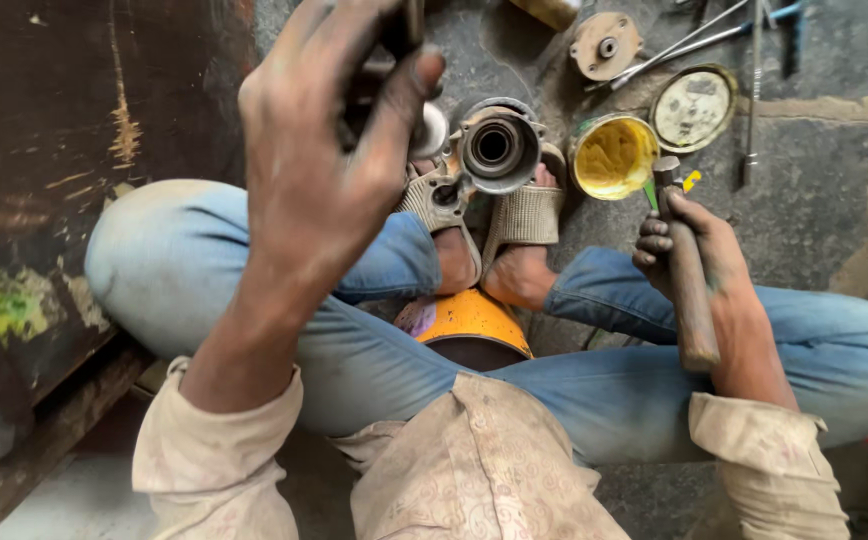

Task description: The person sits on the workshop floor and repairs a small electric motor. They hammer a part out of the motor housing, apply grease from a tin, press a small fitting into place, and fit the armature back into the housing.

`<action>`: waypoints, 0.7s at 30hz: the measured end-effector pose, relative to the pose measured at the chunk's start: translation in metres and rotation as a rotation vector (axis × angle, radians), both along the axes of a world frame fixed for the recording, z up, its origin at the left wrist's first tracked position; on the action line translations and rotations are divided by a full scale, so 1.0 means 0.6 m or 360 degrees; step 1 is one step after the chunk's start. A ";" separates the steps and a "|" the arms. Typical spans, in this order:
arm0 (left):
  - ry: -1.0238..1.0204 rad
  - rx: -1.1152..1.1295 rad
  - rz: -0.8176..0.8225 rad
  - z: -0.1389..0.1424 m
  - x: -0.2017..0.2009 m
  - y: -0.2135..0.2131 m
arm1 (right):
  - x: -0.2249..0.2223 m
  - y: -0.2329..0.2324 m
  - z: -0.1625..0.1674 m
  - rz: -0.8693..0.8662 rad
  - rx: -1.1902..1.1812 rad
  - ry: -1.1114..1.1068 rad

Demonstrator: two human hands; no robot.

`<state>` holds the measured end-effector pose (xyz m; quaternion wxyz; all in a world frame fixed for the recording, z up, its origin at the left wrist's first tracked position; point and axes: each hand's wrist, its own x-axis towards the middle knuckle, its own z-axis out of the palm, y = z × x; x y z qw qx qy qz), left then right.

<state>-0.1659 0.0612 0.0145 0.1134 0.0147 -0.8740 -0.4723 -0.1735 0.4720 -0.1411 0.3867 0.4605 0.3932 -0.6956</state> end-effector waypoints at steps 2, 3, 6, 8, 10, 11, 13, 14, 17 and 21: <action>-0.0115 0.0144 -0.0028 0.003 -0.008 -0.002 | -0.006 -0.009 -0.003 0.0044 0.0066 -0.0036; -0.0175 0.0198 -0.0038 0.002 -0.012 -0.002 | -0.009 -0.014 -0.005 0.0062 0.0100 -0.0047; -0.0338 0.0261 -0.0074 -0.015 -0.024 0.003 | -0.019 -0.023 -0.011 0.0132 0.0180 -0.0059; -0.0385 0.0251 -0.0099 -0.028 -0.027 0.008 | -0.025 -0.027 -0.012 0.0093 0.0123 -0.0075; -0.0443 0.0243 -0.0113 -0.038 -0.028 0.016 | -0.028 -0.029 -0.010 0.0073 0.0084 -0.0084; -0.0471 0.0237 -0.0117 -0.041 -0.029 0.020 | -0.030 -0.031 -0.010 0.0073 0.0071 -0.0079; -0.0452 0.0127 -0.0185 -0.047 -0.031 0.028 | -0.032 -0.035 -0.010 0.0077 0.0079 -0.0080; -0.0460 0.0112 -0.0220 -0.049 -0.032 0.030 | -0.031 -0.037 -0.010 0.0082 0.0107 -0.0097; -0.0513 0.0136 -0.0321 -0.058 -0.039 0.035 | -0.031 -0.041 -0.008 0.0087 0.0181 -0.0123; -0.0444 0.0159 -0.0274 -0.066 -0.042 0.032 | -0.030 -0.038 -0.007 0.0065 0.0192 -0.0129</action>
